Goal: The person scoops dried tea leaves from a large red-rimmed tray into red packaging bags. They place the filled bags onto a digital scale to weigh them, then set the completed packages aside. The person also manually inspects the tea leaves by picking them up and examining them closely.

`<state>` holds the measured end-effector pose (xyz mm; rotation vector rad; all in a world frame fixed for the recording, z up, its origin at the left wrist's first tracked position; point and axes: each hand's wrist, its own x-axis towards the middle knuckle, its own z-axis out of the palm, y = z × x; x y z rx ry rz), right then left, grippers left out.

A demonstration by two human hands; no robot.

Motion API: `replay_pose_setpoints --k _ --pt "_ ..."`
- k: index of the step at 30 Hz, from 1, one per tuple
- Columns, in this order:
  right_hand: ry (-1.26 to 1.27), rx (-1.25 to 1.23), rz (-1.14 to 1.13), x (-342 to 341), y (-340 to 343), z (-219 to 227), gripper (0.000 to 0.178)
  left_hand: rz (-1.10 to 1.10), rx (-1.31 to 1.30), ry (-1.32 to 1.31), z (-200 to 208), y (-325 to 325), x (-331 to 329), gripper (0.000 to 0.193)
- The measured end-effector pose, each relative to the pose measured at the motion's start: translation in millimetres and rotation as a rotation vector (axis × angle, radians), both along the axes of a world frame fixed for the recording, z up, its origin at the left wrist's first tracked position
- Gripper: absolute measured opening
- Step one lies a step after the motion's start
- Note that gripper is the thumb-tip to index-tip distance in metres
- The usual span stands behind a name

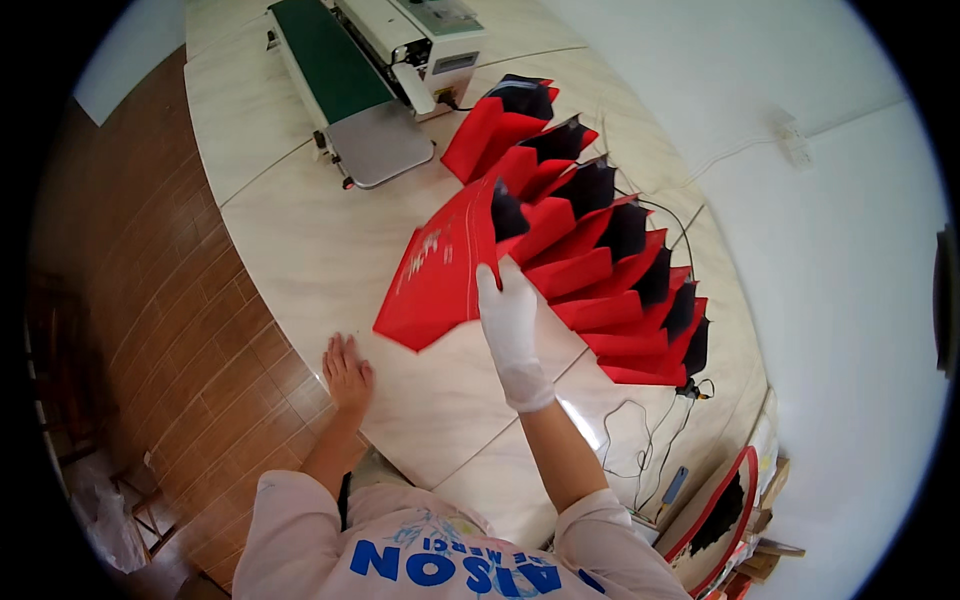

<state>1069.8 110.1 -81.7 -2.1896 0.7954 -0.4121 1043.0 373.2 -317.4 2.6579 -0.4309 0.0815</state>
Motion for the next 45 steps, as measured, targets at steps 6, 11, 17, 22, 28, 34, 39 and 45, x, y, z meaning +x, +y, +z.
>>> replay_pose_setpoints --k 6,11,17,22,28,34,39,45 --pt "0.221 -0.074 0.015 83.6 20.9 -20.7 0.037 0.005 -0.015 0.055 5.9 1.2 0.5 0.060" --pt "0.130 0.127 0.099 134.2 44.7 -70.9 0.044 -0.006 -0.038 0.033 7.2 -0.2 0.2 0.060" --pt "0.125 -0.053 0.037 131.2 69.5 -68.2 0.044 0.012 -0.025 0.027 7.3 8.3 -1.0 0.060" --pt "0.086 0.326 0.064 119.5 60.0 -73.9 0.060 -0.010 -0.049 -0.055 -3.9 2.7 6.7 0.059" --pt "0.108 -0.018 0.190 33.6 40.9 -40.3 0.056 -0.110 -0.151 -0.253 -28.3 -3.3 13.4 0.047" --pt "0.397 0.087 -0.067 -224.9 9.2 -90.2 0.043 -0.153 -0.055 -0.246 -42.0 -2.7 5.3 0.045" --pt "0.602 0.214 -0.467 -475.9 87.2 -115.8 0.038 -0.199 0.099 -0.319 -59.6 7.0 21.3 0.045" --pt "0.465 0.467 -1.128 -661.9 249.9 -120.8 0.038 -0.332 0.165 -0.545 -21.2 -40.6 -9.8 0.045"
